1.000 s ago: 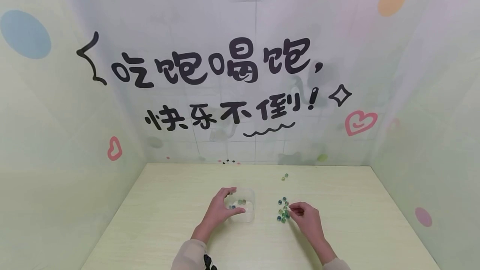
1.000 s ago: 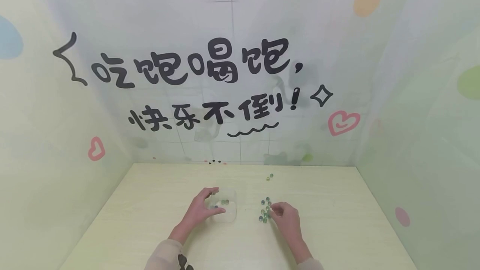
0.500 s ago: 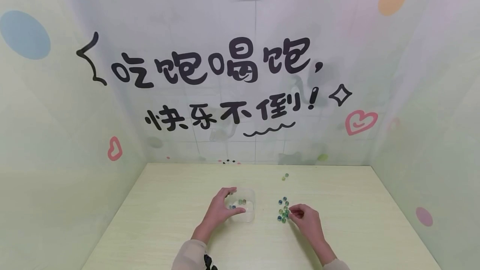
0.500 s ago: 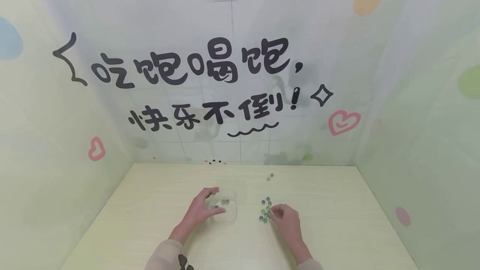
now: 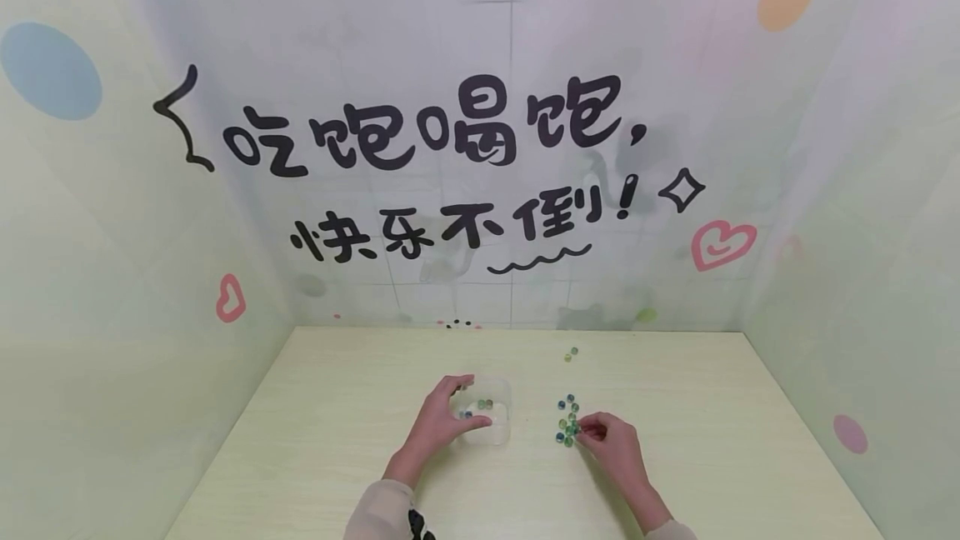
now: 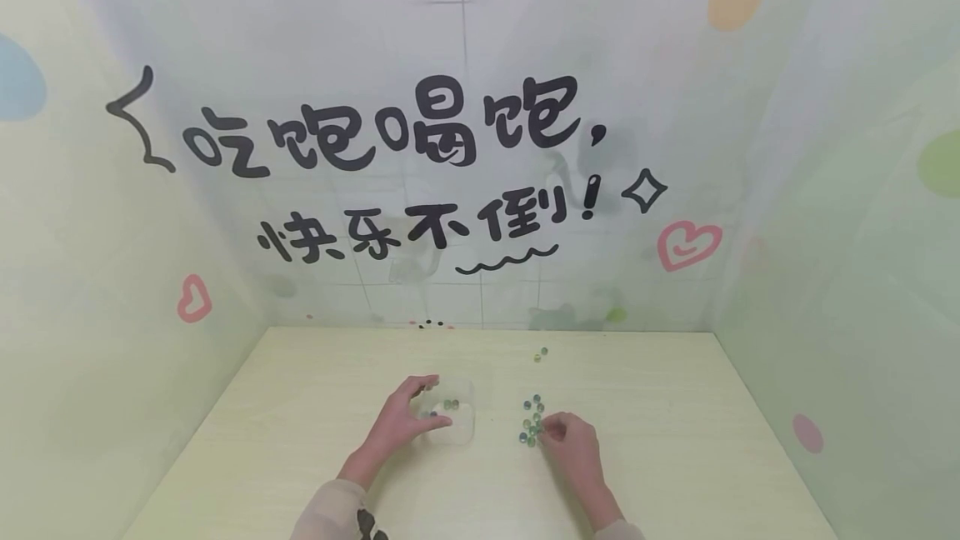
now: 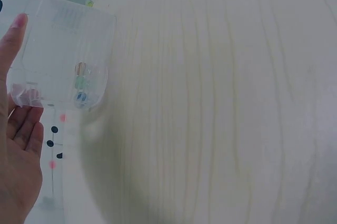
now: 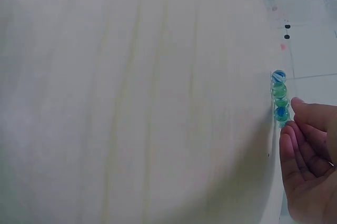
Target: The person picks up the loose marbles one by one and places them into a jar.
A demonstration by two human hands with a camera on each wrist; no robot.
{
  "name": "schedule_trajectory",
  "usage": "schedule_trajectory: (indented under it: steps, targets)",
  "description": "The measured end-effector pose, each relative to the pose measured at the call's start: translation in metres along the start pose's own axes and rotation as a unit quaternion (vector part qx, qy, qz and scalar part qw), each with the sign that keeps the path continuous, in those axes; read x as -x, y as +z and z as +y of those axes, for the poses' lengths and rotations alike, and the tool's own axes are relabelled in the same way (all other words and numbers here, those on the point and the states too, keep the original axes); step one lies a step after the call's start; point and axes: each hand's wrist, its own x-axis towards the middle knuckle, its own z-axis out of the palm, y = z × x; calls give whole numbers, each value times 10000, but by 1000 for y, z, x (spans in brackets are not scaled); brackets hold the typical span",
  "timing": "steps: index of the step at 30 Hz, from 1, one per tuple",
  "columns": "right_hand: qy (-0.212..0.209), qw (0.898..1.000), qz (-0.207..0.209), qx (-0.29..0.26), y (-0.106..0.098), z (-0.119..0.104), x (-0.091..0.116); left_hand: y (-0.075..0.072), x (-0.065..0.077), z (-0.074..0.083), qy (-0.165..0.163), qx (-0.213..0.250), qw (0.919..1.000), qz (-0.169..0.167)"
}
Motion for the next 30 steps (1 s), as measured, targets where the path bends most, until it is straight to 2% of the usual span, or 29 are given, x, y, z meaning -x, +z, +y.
schedule_trajectory:
  steps: [15,24,30]
  targets:
    - [-10,9998,-161,94,2,3,0,-1,2,3,-42,115,9999,-8]
    - [30,9992,-207,343,3,1,-1,-1,2,3,-18,135,9999,-11]
    - [-84,9984,-269,482,2,-1,-1,-1,2,2,-33,118,9999,-13]
